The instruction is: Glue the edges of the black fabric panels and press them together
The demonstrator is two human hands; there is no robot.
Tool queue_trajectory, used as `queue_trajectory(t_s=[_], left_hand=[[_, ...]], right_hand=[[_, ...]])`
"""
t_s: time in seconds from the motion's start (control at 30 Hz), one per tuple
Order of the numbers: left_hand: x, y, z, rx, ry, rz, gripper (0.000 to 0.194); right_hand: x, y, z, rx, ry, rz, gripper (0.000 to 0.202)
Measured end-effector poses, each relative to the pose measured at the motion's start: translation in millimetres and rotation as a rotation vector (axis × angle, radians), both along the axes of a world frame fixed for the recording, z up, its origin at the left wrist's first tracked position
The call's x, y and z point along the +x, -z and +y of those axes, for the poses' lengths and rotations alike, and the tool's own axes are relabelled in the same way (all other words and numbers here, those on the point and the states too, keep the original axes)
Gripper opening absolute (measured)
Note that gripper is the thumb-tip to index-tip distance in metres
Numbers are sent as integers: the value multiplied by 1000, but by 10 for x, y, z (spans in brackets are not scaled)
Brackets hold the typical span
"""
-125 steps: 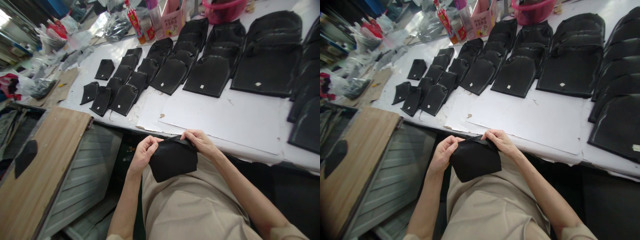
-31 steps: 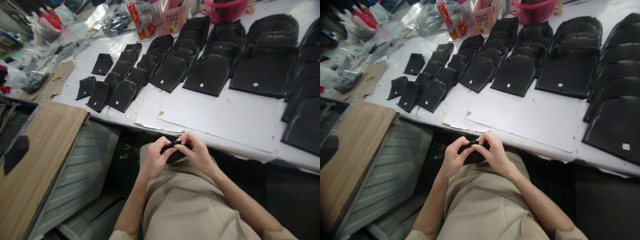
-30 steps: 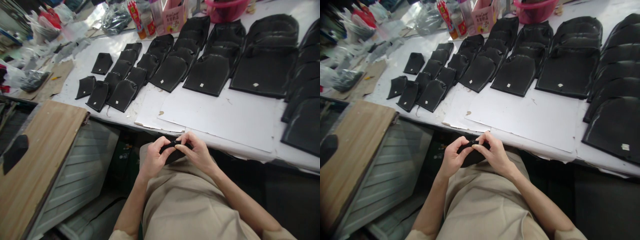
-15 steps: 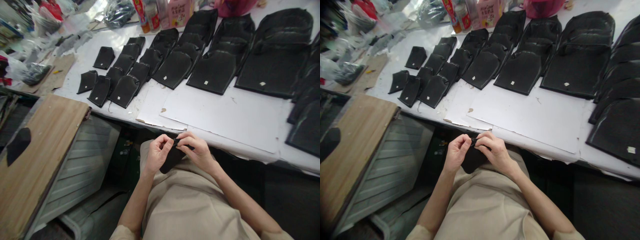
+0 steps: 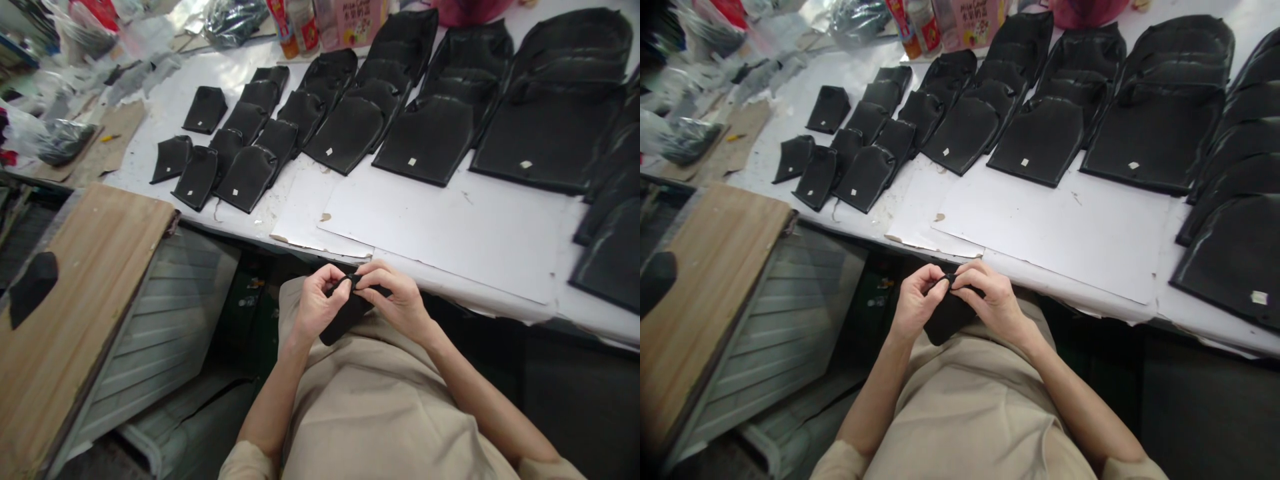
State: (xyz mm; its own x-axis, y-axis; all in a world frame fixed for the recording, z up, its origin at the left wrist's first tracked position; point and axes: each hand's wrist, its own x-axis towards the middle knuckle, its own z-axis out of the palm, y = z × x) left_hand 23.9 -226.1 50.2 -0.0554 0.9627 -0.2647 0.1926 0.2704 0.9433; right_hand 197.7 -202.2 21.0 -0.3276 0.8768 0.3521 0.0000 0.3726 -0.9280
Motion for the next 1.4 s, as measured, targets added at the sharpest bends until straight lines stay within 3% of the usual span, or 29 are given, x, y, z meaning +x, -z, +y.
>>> queue_trajectory(t_s=[0.1, 0.23, 0.4, 0.57, 0.8, 1.07, 1.23, 1.4], left_hand=[[8, 5, 11, 0, 12, 3, 22], [33, -15, 24, -18, 18, 8, 23], [101, -94, 39, -22, 25, 65, 21], [131, -127, 51, -11, 45, 100, 19], [125, -58, 44, -5, 59, 90, 19], [168, -27, 84, -2, -1, 90, 17], [168, -28, 87, 69, 59, 162, 11], [174, 1, 69, 74, 75, 174, 11]], right_hand=[[36, -28, 8, -112, -28, 52, 10], [81, -45, 45, -387, -99, 138, 13], [52, -39, 86, -576, -45, 180, 14], [17, -62, 110, -574, -46, 170, 16], [-9, -49, 102, -563, 10, 151, 16], [-19, -51, 100, -535, 34, 122, 16], [-18, -77, 81, -462, 85, 66, 14], [-36, -48, 80, -511, 82, 87, 13]])
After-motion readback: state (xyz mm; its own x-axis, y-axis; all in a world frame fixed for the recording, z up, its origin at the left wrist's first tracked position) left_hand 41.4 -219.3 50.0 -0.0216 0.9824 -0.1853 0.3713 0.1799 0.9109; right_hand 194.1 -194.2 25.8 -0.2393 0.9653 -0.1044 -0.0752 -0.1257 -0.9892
